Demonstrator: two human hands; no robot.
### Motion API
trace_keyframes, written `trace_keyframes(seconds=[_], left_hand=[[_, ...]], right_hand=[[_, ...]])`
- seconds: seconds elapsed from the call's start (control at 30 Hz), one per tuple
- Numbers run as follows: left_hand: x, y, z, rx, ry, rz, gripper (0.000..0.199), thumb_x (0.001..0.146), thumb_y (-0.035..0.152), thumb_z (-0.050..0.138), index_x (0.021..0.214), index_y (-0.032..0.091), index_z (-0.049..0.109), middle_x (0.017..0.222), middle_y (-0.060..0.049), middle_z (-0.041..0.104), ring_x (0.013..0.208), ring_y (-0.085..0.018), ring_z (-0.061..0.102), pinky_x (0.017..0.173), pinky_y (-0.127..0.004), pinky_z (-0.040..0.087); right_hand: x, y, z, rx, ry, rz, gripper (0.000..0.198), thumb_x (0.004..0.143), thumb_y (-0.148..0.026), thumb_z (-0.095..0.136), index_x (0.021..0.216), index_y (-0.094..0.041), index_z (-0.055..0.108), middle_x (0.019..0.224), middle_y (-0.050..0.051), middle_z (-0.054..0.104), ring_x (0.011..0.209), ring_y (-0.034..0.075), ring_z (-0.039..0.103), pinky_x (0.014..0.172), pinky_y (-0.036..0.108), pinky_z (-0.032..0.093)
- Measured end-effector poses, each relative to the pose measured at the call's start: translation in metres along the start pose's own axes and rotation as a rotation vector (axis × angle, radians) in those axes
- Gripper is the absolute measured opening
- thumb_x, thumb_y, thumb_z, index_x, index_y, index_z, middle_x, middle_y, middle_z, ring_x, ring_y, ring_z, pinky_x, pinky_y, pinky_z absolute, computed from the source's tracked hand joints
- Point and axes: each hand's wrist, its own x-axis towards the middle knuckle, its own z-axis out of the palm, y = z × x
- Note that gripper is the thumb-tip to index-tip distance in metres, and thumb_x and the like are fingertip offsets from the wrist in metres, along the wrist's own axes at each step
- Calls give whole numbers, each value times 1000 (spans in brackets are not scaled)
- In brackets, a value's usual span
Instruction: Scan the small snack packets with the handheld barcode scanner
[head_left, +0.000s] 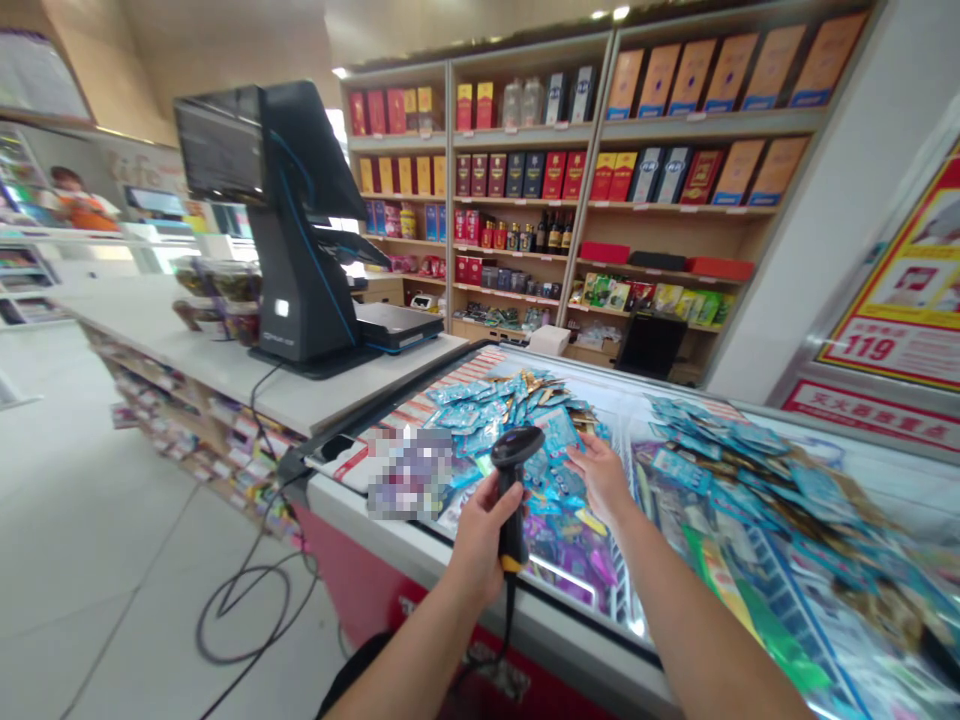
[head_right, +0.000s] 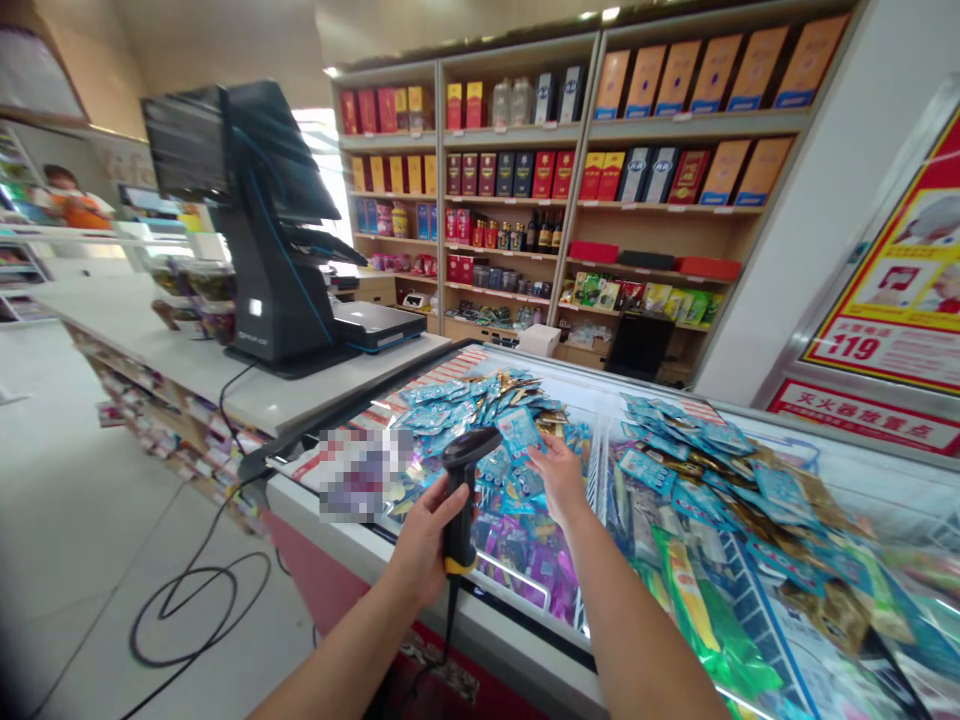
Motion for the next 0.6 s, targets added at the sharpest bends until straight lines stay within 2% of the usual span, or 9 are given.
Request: trace_keyframes(seconds=[0.27,0.33,0.4,0.47,0.53,0.6], left_hand=[[-14,11,3,-20,13,-68,42,65,33,76,103,17,67,83,-4,66,69,-11,59,63,-21,47],[-13,12,4,-23,30,-94,44,64,34,77,103,17,67,80,-3,66,66,-11,60,60,-20,47],[-10,12,5,-31,48,-116,44,62,33,78,102,17,66,78,-2,66,63,-10,60,57,-19,46],[-5,11,8,-42,52,-140,45,61,31,78,102,18,66,77,-2,67,61,-10,60,54,-18,46],[-1,7,10,-48,42,-168,46,61,28,78,103,18,65,76,-1,67,60,-11,61,52,-18,47],[3,2,11,-49,29,-192,44,61,26,77,103,18,64,77,-2,67,60,-12,62,50,-19,47]], right_hand=[[0,4,2,27,11,-3,40,53,-29,81,88,-20,66,85,2,71,80,19,66,76,35,52],[0,3,5,61,-26,-17,43,56,-30,79,95,-22,65,92,3,71,88,20,66,81,36,51],[4,0,6,-6,-102,-45,46,61,-32,75,106,-24,63,104,4,69,100,22,63,88,38,49],[12,-6,-2,-256,-82,-121,40,67,-32,69,106,-23,64,110,5,67,107,24,60,94,40,45],[19,-18,-22,-629,63,-219,30,74,-29,61,103,-22,66,115,5,65,113,24,56,101,39,38],[21,-32,-52,-1008,246,-271,31,79,-22,54,107,-21,66,124,6,60,121,24,49,106,37,32]])
